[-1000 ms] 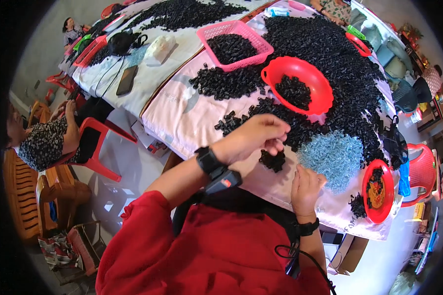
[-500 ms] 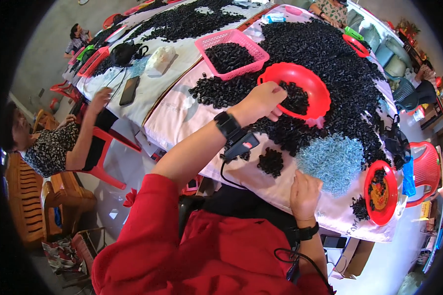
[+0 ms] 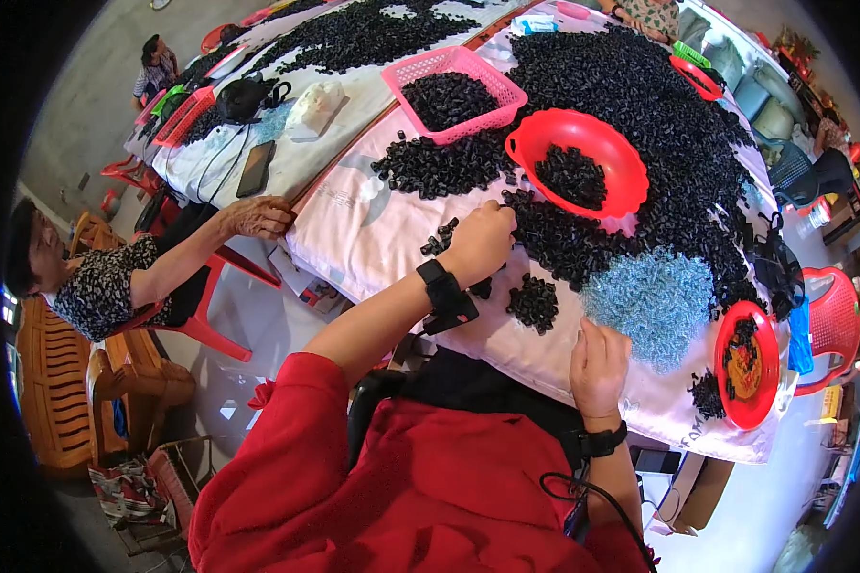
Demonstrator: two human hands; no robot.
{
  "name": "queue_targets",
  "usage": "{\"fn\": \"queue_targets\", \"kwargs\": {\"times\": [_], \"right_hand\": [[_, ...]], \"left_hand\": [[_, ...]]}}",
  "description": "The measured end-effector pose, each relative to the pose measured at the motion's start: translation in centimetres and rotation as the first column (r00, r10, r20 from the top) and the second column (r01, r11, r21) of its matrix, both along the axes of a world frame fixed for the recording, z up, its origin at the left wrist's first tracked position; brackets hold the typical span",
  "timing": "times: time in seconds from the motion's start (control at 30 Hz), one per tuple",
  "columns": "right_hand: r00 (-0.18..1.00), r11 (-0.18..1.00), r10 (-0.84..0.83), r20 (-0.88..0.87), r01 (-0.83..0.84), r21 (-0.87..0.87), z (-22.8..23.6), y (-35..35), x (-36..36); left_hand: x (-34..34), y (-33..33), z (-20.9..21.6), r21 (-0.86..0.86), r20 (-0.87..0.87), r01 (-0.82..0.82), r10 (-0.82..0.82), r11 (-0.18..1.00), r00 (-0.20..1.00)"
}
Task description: Sorting and assembling small black shoe components or accessories at a workstation.
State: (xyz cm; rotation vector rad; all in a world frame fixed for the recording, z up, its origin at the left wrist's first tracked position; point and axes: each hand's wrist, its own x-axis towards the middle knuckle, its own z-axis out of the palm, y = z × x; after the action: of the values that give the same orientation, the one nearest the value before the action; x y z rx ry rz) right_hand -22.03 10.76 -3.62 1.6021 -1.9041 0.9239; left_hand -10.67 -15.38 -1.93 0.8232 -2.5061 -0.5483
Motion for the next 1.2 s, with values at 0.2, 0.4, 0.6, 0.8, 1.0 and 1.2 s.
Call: {"fn": "queue_targets", "kwargs": {"times": [0.2,0.4,0.6,0.8,1.0,1.2], "right_hand": [[1.000,1.000,0.008,-0.009,-0.008,0.007,0.0,0.0,-0.1],[1.000,1.000,0.014,-0.003,-0.014,0.008,-0.1,-0.1,-0.2],[1.000,1.000,-0.002,-0.002,0.002,0.014,0.3,0.2,0.0],[0.998,1.000,-0.002,-0.068,0.003,0.014,0.5,-0.2,0.3],[0.997,0.999,-0.050,-0.053,0.051,0.013,0.4,0.0,0.0],[0.963,0.953,-0.257,-0.077,0.266,0.144,-0.2,0.1,0.0]], "left_hand": [[0.6,0.5,0.3,0.132,-0.120,0.063,-0.048,0.989,0.992],[1.9,2.0,1.1,-0.035,0.091,-0.036,0.039,0.999,0.995],[0.8,3.0,-0.2,-0.082,0.150,-0.005,0.018,0.997,0.988],[3.0,4.0,1.4,-0.083,-0.051,-0.002,-0.003,0.997,0.999],[3.2,7.8,2.2,0.278,-0.185,0.149,-0.099,0.949,0.978],[4.8,11.2,2.6,0.716,-0.197,0.306,-0.239,0.627,0.951]]}}
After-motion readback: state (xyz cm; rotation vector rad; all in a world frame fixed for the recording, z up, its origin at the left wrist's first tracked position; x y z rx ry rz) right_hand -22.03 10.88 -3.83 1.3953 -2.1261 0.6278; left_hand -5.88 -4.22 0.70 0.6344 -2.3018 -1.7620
